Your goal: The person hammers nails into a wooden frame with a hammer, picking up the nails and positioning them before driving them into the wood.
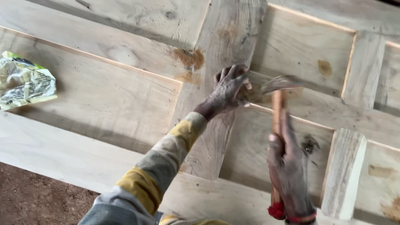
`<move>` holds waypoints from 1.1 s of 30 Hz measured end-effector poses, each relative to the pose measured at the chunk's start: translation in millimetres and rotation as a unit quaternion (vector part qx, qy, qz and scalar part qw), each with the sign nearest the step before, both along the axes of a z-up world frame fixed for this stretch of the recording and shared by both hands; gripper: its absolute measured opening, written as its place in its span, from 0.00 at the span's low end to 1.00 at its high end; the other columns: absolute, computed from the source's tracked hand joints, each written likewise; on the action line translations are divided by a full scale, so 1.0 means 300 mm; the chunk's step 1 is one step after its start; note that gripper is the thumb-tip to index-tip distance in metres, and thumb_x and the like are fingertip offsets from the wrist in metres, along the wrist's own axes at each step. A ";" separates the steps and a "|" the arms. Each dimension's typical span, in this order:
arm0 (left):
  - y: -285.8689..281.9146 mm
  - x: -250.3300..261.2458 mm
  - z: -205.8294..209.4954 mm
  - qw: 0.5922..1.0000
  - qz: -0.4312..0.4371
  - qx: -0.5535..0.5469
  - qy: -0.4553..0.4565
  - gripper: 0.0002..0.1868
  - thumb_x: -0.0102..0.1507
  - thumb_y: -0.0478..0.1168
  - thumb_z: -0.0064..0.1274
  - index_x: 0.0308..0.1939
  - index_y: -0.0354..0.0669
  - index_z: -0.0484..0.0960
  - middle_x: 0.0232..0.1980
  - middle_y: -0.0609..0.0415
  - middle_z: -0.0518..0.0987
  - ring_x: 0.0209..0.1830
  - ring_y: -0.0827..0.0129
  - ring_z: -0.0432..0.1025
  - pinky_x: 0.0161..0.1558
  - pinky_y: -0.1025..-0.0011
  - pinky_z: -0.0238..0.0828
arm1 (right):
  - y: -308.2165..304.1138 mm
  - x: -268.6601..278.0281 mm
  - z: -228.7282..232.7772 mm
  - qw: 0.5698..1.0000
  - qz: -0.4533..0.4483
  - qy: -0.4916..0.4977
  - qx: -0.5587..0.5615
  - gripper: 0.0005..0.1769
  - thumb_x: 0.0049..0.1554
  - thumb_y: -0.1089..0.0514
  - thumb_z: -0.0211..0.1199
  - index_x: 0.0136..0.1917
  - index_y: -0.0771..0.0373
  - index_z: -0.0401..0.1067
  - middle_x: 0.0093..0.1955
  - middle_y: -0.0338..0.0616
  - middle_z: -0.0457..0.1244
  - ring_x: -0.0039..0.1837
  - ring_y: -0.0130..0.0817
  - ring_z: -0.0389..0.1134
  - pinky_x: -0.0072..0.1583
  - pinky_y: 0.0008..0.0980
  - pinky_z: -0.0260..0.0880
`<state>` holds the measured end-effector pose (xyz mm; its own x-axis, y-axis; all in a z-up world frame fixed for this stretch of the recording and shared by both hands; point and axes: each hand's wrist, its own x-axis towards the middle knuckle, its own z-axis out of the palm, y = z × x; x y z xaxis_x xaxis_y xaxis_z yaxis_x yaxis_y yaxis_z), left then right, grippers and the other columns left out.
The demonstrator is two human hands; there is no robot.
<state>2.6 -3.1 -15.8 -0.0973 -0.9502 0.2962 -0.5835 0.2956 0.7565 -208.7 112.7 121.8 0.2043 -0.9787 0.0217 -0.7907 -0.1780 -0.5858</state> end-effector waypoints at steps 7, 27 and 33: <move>0.008 -0.013 0.006 1.000 -0.013 0.017 0.007 0.32 0.44 0.47 0.75 0.49 0.51 0.78 0.70 0.46 0.64 0.73 0.44 0.54 0.69 0.43 0.49 | 0.029 0.004 -0.058 0.998 -0.042 0.043 -0.007 0.35 0.67 0.53 0.48 0.85 0.52 0.46 0.37 0.41 0.66 0.26 0.29 0.59 0.28 0.32 0.69; -0.005 -0.018 -0.003 0.999 -0.019 0.044 -0.020 0.31 0.43 0.49 0.76 0.46 0.51 0.80 0.69 0.47 0.64 0.73 0.46 0.53 0.70 0.42 0.48 | 0.077 0.008 -0.024 0.985 0.007 -0.028 -0.173 0.32 0.73 0.52 0.49 0.87 0.53 0.49 0.55 0.53 0.70 0.35 0.27 0.65 0.40 0.33 0.69; -0.017 -0.028 -0.018 1.000 0.010 -0.010 -0.028 0.34 0.49 0.51 0.75 0.56 0.50 0.78 0.68 0.44 0.64 0.71 0.43 0.54 0.69 0.39 0.47 | 0.035 0.019 -0.085 0.988 -0.076 0.064 0.114 0.38 0.65 0.52 0.52 0.86 0.45 0.47 0.27 0.52 0.62 0.26 0.36 0.62 0.33 0.41 0.68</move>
<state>-5.9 -8.1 -21.2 -0.0944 -0.9460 0.3102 -0.6304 0.2980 0.7168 -203.0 123.4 96.3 0.0414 -0.9747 -0.2197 -0.8682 0.0738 -0.4907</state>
